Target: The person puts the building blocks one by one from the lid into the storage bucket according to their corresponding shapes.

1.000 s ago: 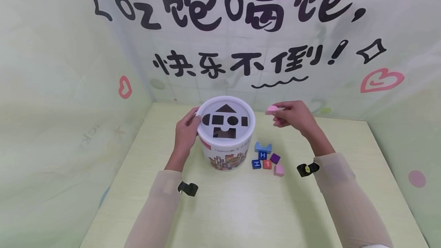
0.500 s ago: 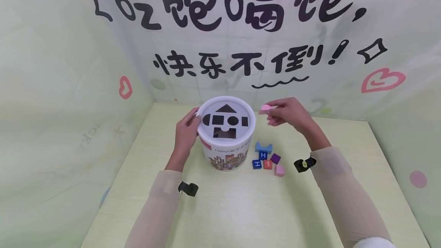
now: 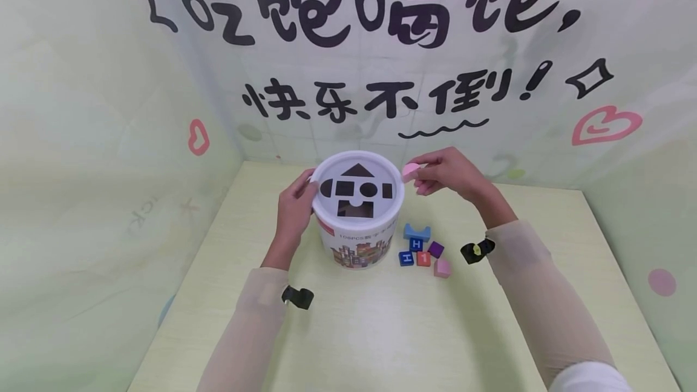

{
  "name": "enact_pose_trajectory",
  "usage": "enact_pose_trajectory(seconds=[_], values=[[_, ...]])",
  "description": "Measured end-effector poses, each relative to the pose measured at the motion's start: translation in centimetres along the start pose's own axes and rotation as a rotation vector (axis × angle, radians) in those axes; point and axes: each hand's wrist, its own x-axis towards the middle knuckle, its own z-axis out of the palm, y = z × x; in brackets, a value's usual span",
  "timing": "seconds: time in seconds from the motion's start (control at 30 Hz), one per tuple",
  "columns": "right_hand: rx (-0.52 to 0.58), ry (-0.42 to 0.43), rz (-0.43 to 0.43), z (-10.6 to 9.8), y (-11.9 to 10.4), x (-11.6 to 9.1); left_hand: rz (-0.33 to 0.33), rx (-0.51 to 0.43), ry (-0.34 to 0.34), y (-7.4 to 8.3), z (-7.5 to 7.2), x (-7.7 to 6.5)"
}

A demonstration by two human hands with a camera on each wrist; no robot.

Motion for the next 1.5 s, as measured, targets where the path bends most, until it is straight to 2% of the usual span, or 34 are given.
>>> enact_pose_trajectory(seconds=[0.13, 0.5, 0.73, 1.03, 1.2, 1.5], values=[[0.016, -0.005, -0.018, 0.0, 0.0, 0.1, -0.007, 0.001, -0.001, 0.1, 0.0, 0.0], [0.029, -0.092, -0.068, 1.1, -0.5, 1.2, -0.014, 0.006, 0.003, 0.2, 0.1, -0.1], [0.023, -0.109, -0.085, 2.0, -1.2, 2.1, -0.014, 0.005, 0.003, 0.4, 0.0, -0.2], [0.050, -0.185, -0.111, 3.3, -2.5, 3.3, -0.015, 0.006, 0.005, 0.3, 0.0, -0.3], [0.048, -0.234, -0.112, 3.9, -3.0, 4.0, -0.017, 0.011, 0.004, 0.4, 0.0, -0.3], [0.072, -0.417, -0.084, 5.3, -3.8, 5.5, -0.021, 0.019, 0.003, 0.5, 0.0, -0.4]])
